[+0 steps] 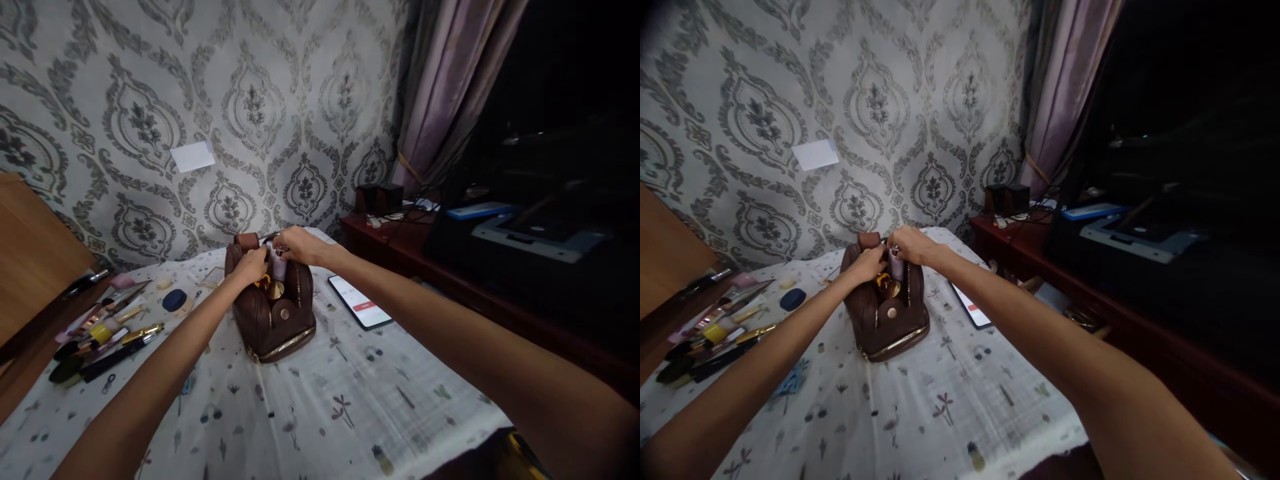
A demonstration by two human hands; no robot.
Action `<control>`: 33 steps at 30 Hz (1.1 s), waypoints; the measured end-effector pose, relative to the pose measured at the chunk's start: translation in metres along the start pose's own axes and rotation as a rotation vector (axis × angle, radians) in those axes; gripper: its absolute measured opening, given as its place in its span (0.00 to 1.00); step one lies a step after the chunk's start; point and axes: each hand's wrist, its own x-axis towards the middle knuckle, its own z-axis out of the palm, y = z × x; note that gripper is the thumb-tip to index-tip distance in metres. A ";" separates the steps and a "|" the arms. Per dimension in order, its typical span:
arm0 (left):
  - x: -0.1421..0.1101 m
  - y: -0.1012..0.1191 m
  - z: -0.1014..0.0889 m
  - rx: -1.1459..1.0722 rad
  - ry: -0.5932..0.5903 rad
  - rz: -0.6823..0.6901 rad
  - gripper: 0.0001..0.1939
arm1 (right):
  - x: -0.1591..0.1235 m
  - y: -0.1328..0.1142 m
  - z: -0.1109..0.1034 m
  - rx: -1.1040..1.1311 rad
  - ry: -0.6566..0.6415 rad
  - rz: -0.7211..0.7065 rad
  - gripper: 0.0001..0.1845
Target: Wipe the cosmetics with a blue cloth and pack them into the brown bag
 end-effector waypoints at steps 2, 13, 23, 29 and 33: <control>0.003 0.003 -0.001 -0.006 0.003 0.002 0.23 | 0.000 0.001 0.000 -0.004 0.001 -0.010 0.13; 0.011 0.004 -0.007 0.056 -0.061 -0.018 0.23 | -0.005 0.000 0.001 -0.007 0.032 0.030 0.13; -0.024 0.019 -0.030 0.297 -0.402 0.287 0.21 | -0.005 -0.006 -0.002 -0.082 -0.020 0.066 0.14; -0.027 0.021 -0.014 0.320 -0.349 0.268 0.15 | -0.006 -0.009 -0.001 -0.137 -0.021 0.049 0.13; -0.024 0.019 -0.009 0.311 -0.342 0.274 0.14 | -0.005 -0.013 -0.001 -0.144 -0.010 0.035 0.13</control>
